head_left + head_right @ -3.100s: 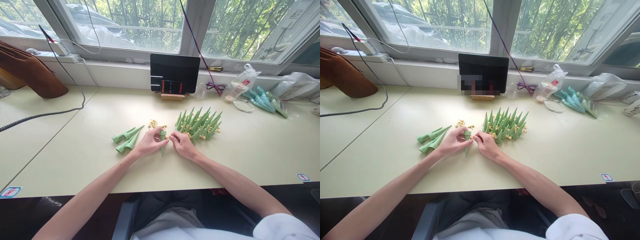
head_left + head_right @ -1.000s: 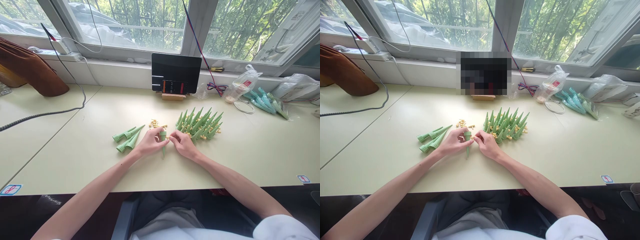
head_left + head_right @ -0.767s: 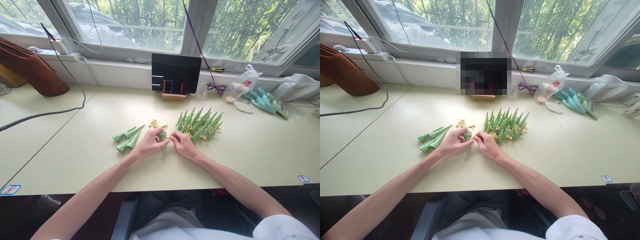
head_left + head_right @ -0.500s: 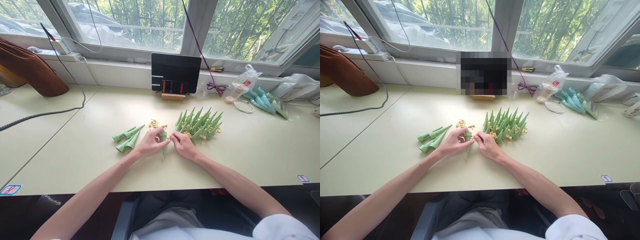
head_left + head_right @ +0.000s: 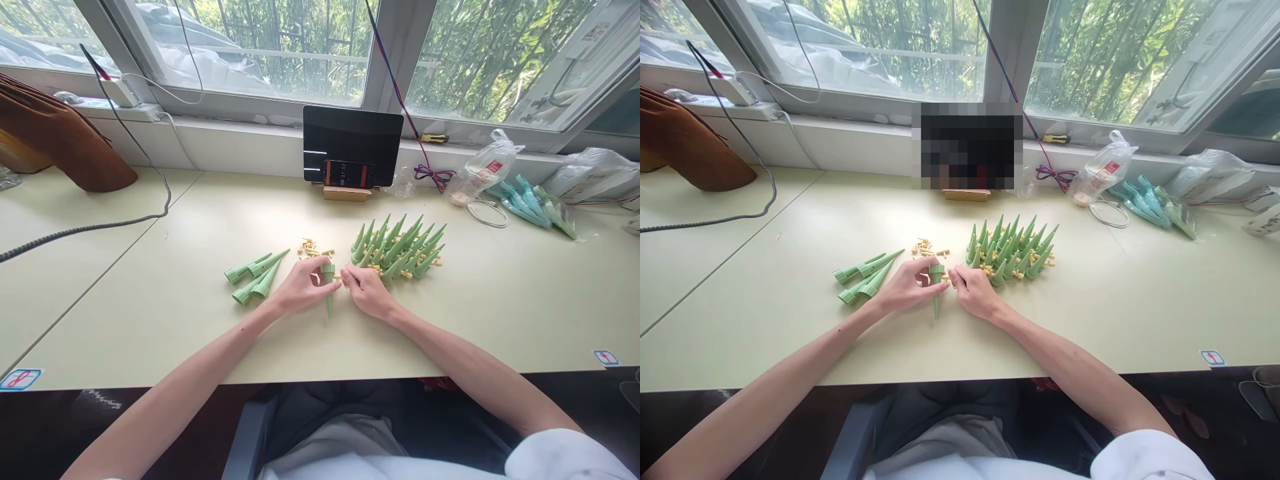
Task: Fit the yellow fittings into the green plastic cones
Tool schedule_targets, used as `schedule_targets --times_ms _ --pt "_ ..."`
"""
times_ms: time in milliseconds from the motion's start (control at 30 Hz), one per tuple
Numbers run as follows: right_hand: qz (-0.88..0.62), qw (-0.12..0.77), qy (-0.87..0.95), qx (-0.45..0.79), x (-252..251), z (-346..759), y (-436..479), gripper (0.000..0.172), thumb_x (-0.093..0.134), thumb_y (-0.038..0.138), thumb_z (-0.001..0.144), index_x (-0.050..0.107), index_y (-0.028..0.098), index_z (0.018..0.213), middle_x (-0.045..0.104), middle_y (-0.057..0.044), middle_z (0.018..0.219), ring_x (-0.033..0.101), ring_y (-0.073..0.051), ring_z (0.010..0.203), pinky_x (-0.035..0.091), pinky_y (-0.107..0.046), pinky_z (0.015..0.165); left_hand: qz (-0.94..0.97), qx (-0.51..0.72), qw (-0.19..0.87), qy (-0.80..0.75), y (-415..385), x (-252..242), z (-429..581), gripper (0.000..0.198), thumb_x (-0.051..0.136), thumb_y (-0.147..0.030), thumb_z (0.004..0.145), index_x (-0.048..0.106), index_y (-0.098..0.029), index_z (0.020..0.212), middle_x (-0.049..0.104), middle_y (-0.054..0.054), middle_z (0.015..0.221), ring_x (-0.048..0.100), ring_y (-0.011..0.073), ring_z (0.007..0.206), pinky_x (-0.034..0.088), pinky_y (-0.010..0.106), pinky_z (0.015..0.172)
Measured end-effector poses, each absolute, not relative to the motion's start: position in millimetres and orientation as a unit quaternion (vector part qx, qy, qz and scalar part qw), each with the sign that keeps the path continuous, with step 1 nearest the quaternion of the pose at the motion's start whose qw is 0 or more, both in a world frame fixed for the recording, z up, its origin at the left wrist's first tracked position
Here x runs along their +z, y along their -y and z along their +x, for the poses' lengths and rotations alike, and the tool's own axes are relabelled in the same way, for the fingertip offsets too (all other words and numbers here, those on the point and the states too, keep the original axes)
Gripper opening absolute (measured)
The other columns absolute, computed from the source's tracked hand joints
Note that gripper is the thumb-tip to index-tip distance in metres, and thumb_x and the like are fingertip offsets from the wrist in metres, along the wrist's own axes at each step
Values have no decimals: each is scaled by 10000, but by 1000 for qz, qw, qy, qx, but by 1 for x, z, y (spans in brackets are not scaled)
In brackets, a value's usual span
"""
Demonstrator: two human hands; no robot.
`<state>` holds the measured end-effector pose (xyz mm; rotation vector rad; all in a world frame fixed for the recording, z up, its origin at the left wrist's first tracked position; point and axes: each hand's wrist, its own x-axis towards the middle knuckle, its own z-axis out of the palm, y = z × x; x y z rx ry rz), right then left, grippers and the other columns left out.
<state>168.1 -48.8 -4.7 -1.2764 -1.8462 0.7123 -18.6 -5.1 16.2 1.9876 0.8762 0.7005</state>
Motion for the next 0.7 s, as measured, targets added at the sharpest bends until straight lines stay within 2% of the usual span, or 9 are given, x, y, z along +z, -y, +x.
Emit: schedule_targets --times_ms 400,567,700 --pt "-494 394 712 308 -4 167 49 407 358 428 1017 397 209 676 452 25 615 395 -121 559 331 -264 573 770 292 441 -357 0 13 -20 252 700 -366 777 571 -164 854 538 -9 786 499 86 629 459 196 523" --pt "-479 389 719 321 -4 169 49 263 412 395 1003 556 197 905 585 -9 742 506 -143 633 372 -261 602 755 297 454 -367 -2 15 -21 281 710 -394 763 577 -160 846 565 1 801 531 91 630 473 196 511" --pt "-485 396 710 321 -6 169 49 209 439 364 990 565 197 1008 633 -33 838 549 -158 690 396 -264 626 756 296 452 -369 -3 16 -21 281 719 -390 754 584 -160 841 565 -7 768 523 88 615 463 189 503"
